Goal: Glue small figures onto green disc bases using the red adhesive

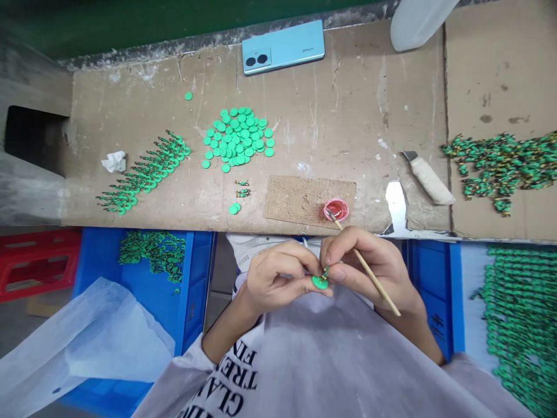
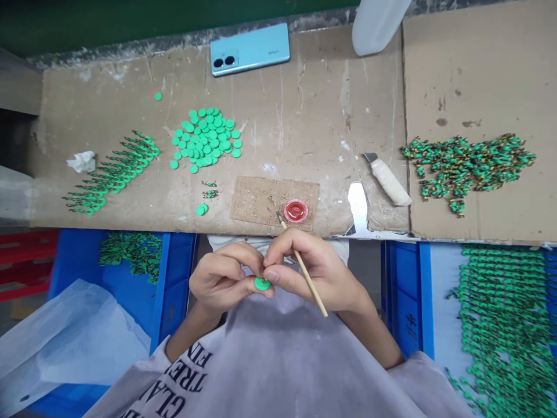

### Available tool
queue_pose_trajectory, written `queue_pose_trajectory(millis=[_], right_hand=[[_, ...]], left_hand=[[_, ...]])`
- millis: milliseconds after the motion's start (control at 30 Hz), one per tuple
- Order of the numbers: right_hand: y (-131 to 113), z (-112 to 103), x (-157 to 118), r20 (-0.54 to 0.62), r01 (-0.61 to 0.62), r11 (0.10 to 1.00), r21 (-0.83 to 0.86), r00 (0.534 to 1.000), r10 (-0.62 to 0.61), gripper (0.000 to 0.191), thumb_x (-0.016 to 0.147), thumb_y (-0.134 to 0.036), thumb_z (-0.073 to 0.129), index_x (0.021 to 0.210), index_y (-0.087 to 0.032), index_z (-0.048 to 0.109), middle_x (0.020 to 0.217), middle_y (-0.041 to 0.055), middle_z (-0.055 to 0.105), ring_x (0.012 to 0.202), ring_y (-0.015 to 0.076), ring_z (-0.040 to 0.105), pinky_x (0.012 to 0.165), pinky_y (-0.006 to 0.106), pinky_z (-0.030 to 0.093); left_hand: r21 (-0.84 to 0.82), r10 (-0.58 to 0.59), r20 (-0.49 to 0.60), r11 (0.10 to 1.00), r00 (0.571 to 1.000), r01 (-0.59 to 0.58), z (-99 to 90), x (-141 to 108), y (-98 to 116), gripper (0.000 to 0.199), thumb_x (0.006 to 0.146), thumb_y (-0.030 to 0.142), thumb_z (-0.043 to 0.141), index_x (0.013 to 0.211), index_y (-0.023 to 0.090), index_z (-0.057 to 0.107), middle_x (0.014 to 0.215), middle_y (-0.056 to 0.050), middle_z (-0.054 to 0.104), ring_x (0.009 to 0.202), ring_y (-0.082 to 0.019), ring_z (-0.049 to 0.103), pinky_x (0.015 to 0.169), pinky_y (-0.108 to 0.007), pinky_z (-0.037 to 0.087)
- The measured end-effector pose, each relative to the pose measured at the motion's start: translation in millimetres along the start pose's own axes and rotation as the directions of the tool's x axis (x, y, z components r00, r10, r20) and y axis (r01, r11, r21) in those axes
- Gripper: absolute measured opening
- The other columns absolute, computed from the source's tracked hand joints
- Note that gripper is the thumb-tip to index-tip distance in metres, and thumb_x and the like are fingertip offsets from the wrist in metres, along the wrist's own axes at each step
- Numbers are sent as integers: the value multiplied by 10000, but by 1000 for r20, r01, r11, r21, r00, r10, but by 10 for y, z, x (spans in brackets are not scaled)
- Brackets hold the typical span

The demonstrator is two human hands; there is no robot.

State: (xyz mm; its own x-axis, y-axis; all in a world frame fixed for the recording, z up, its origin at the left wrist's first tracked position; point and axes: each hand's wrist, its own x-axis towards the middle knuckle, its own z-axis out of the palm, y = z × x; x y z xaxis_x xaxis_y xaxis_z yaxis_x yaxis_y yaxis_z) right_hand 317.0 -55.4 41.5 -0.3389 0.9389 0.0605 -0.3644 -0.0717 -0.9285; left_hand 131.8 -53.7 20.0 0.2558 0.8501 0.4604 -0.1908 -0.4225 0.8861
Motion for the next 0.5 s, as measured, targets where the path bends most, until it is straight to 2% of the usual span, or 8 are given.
queue_pose_trajectory(millis=[200,367,433,500], right_hand=[[11,-10,-56,-117,65,976,-209,989,-91,73,965,-269,785,965,-248,715,799,3,741,677,165,676,613,293,533],[126,-41,-79,-129,216,964,-153,963,-237,110,949,-211,782,1034,-264,737,788,11,729,648,183,659,598,331,520],[165,-73,-93,-145,268,956,-122,948,-284,126,942,-201,778,1048,-258,741,779,22,719,661,198,666,595,346,526],[187,-107,-107,-168,282,952,-116,939,-299,119,940,-208,776,1045,-253,742,783,30,712,675,208,672,603,359,533]], left_hand=[[74,3,-60,997,998,1,-5,44,17,248,806,126,889,942,185,689,902,-28,809,788,-149,799,703,-214,656],[142,55,-45,989,997,-48,-27,26,54,150,849,97,845,920,193,753,972,-31,808,811,-144,808,708,-211,676],[97,15,-47,995,999,-10,-32,-5,108,131,896,94,794,963,201,759,980,-37,808,821,-158,815,711,-235,688],[42,-98,-24,994,995,99,-40,-22,190,120,938,116,748,1021,202,750,940,-49,817,800,-183,819,712,-275,698]])
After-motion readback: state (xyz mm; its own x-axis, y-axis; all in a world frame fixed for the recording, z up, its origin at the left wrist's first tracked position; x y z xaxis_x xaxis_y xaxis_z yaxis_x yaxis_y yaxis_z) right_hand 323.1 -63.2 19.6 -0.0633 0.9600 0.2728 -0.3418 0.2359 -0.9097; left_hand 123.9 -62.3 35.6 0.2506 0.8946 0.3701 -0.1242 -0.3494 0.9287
